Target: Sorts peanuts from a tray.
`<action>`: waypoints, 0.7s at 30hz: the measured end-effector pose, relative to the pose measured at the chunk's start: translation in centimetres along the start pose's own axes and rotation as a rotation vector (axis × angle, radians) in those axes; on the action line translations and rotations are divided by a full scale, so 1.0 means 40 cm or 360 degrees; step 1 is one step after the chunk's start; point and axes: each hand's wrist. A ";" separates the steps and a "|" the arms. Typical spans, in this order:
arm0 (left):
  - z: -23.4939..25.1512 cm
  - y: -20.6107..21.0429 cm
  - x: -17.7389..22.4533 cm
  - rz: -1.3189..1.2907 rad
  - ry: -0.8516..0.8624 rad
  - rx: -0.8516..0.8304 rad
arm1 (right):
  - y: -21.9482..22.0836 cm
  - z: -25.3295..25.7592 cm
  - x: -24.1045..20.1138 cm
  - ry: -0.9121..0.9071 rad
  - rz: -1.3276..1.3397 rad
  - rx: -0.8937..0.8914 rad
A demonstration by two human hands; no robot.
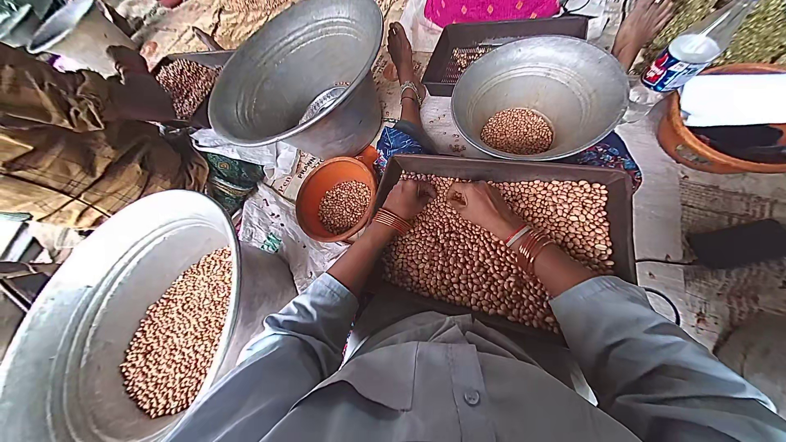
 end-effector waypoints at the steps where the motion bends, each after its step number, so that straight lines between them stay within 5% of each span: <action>1: -0.002 0.004 0.008 0.0053 0.0010 -0.0013 | -0.016 0.007 0.010 0.0083 0.0167 0.0064; 7: -0.008 0.011 0.042 0.0211 0.0084 -0.0110 | -0.108 0.009 0.047 0.0601 0.1286 0.0367; 13: -0.014 0.030 0.057 0.0316 0.0259 -0.0143 | -0.116 -0.021 -0.006 0.0043 0.0109 -0.0216; 21: -0.021 0.024 0.061 0.0343 0.0205 -0.0121 | -0.058 -0.057 -0.058 -0.0257 -0.0143 -0.0302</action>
Point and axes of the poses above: each hand's wrist, its own z-axis towards the middle knuckle, its own y-axis out of the palm, x = y × z, and after that the axes turned 14 degrees about x, right-handed
